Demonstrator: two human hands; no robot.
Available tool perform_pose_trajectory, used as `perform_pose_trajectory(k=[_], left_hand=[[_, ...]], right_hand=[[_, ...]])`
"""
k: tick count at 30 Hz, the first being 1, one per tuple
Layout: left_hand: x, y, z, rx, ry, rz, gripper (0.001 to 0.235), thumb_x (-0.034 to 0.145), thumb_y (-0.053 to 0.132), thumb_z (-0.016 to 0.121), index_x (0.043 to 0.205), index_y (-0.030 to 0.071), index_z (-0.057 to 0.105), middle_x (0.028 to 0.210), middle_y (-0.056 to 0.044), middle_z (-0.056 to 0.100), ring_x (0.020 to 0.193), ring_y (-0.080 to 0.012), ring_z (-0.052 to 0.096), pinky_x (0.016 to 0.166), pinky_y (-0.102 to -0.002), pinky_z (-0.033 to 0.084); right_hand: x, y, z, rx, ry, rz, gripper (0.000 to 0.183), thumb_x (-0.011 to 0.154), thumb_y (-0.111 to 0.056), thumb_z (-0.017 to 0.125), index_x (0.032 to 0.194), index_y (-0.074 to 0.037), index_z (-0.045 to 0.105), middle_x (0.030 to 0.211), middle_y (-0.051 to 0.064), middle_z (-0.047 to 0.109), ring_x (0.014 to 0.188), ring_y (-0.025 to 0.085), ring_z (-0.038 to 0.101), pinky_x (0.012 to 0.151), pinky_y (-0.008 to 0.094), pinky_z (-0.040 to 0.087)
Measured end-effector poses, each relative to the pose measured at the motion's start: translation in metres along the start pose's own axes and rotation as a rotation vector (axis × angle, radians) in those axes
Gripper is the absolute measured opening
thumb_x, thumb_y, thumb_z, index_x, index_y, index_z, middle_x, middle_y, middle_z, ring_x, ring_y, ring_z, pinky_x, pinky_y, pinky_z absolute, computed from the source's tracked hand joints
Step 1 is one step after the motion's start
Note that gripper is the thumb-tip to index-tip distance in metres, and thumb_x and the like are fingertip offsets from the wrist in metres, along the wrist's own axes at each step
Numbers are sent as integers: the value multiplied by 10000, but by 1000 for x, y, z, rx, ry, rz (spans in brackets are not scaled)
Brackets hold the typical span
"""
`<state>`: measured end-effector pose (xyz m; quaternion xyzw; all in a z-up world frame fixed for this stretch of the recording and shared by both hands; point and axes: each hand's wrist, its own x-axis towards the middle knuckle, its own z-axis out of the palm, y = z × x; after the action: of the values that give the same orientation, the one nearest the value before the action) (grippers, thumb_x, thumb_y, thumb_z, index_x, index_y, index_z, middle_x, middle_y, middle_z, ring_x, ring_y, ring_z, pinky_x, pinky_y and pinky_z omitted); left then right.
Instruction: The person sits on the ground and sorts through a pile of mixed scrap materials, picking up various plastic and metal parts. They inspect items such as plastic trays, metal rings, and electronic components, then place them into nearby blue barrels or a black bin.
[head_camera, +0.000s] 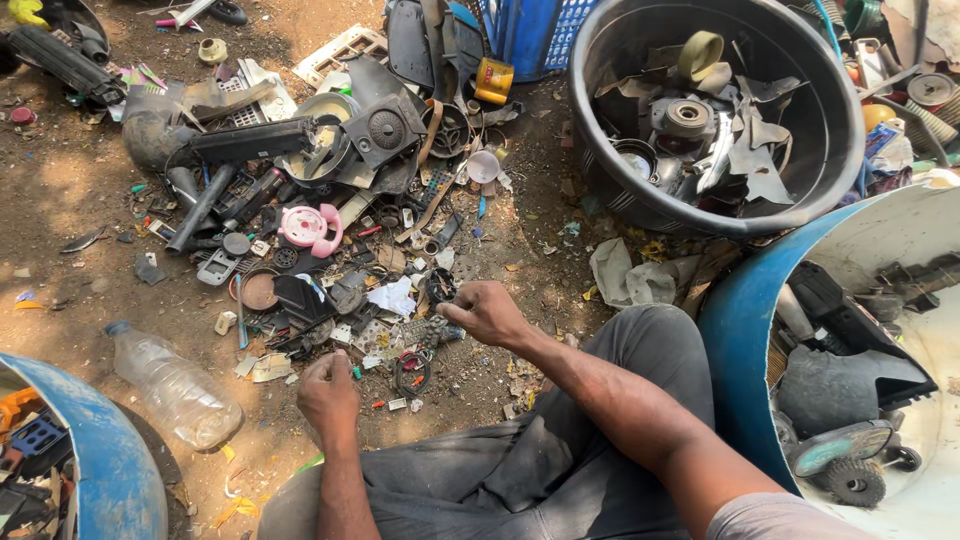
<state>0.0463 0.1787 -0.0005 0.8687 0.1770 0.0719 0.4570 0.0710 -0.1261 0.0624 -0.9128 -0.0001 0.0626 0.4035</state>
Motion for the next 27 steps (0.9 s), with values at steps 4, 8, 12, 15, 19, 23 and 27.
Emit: perform_pose_trajectory(k=[4, 8, 12, 15, 19, 23, 27], left_hand=[[4, 10, -4, -25, 2, -135, 286, 930, 301, 711, 1037, 36, 737, 1123, -117, 772, 990, -232, 731, 933, -396, 539], [13, 15, 3, -57, -79, -217, 482, 883, 283, 716, 1302, 63, 624, 1196, -175, 649, 953, -270, 710, 842, -418, 548], [16, -4, 14, 4, -1, -66, 423, 877, 311, 746, 1197, 35, 716, 1208, -178, 690, 976, -281, 734, 900, -401, 550], [14, -22, 17, -82, -13, -133, 434, 851, 327, 730, 1177, 42, 703, 1218, -170, 676, 953, -288, 745, 881, -397, 558], [27, -23, 32, 31, 42, 5, 381, 836, 321, 787, 1079, 29, 757, 1121, -224, 675, 1036, -364, 643, 916, -469, 479], [17, -29, 33, 12, -17, -17, 345, 835, 335, 769, 1039, 57, 775, 1042, -164, 733, 1013, -317, 660, 934, -437, 504], [19, -18, 33, -111, -121, -20, 386, 830, 361, 770, 1067, 56, 760, 973, -116, 762, 913, -249, 708, 843, -390, 547]], right_hand=[[34, 20, 16, -20, 236, -121, 332, 1038, -357, 663, 1152, -46, 639, 799, 120, 670, 647, 188, 572, 575, 378, 522], [97, 46, 15, -263, -11, 10, 594, 870, -252, 789, 1375, -44, 555, 1233, 245, 603, 1055, 321, 614, 843, 486, 544], [118, 69, 33, -102, -183, 274, 641, 959, -273, 668, 1538, -143, 426, 1302, 196, 652, 1143, 314, 668, 1069, 464, 511], [98, 67, 60, -221, -169, 90, 588, 922, -188, 689, 1479, -142, 508, 1339, 212, 609, 1147, 363, 640, 1046, 480, 501], [65, 50, 66, -177, -230, 11, 618, 797, -157, 769, 1383, -121, 575, 1279, 169, 643, 1126, 329, 667, 1036, 447, 535], [36, 35, 64, -101, -117, 66, 263, 950, -177, 711, 1205, -121, 679, 1327, 136, 694, 1192, 294, 687, 1069, 435, 549], [39, 20, 44, 394, 58, 144, 235, 883, -47, 708, 1069, -112, 579, 1379, 172, 661, 1249, 292, 671, 1053, 406, 581]])
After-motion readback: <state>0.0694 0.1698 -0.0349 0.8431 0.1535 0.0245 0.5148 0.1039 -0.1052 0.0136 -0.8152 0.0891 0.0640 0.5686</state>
